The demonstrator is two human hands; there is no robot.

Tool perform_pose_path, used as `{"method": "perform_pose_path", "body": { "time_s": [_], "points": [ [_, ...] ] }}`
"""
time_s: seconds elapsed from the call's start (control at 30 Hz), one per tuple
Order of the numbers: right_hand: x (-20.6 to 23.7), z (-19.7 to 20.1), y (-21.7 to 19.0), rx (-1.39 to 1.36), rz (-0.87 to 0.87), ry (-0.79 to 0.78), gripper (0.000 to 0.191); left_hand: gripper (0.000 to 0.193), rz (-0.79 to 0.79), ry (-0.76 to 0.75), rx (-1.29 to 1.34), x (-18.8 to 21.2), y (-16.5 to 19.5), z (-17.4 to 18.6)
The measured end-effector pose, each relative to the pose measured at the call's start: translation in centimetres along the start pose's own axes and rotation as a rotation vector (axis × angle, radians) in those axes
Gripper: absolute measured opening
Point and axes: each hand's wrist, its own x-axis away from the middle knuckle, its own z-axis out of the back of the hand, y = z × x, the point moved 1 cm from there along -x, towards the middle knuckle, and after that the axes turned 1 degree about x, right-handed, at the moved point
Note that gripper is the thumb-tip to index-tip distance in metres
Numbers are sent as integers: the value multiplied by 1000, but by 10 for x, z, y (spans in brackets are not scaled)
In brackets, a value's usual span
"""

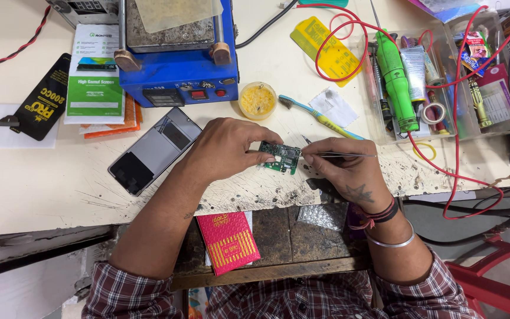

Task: The person holds a green circuit board on the workbench with one hand while soldering its components with a soldering iron, occasionally steadying the board with a small metal piece. They reposition the board and continue soldering different points, then set the iron aside and use tweezers to work on the board.

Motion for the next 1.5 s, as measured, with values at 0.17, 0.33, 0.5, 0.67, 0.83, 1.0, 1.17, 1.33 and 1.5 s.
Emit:
{"method": "perform_pose_path", "body": {
  "time_s": [0.17,0.33,0.5,0.67,0.83,1.0,1.17,1.33,1.5],
  "points": [
    [-1,-1,-1,-19,26,16,13,38,0,-1,-7,0,0,0],
    [0,-1,-2,-24,21,27,13,38,-3,-6,-14,0,0,0],
    [0,0,-2,-16,6,28,14,38,26,-17,-15,0,0,-1],
    [1,0,-1,-16,12,20,13,38,3,-7,-13,0,0,-2],
    [0,0,-2,8,42,21,13,38,1,-5,-21,-1,-1,-1],
    [0,-1,-3,-10,15,35,13,38,24,-25,-30,0,-1,-1],
    [0,-1,-3,-2,28,27,13,38,-10,3,-15,0,-1,-2],
    [1,0,-2,-8,25,12,13,38,4,-9,-19,0,-1,-1],
    [1,1,-2,6,24,6,13,38,-3,0,-20,0,-1,-1]
  ]
}}
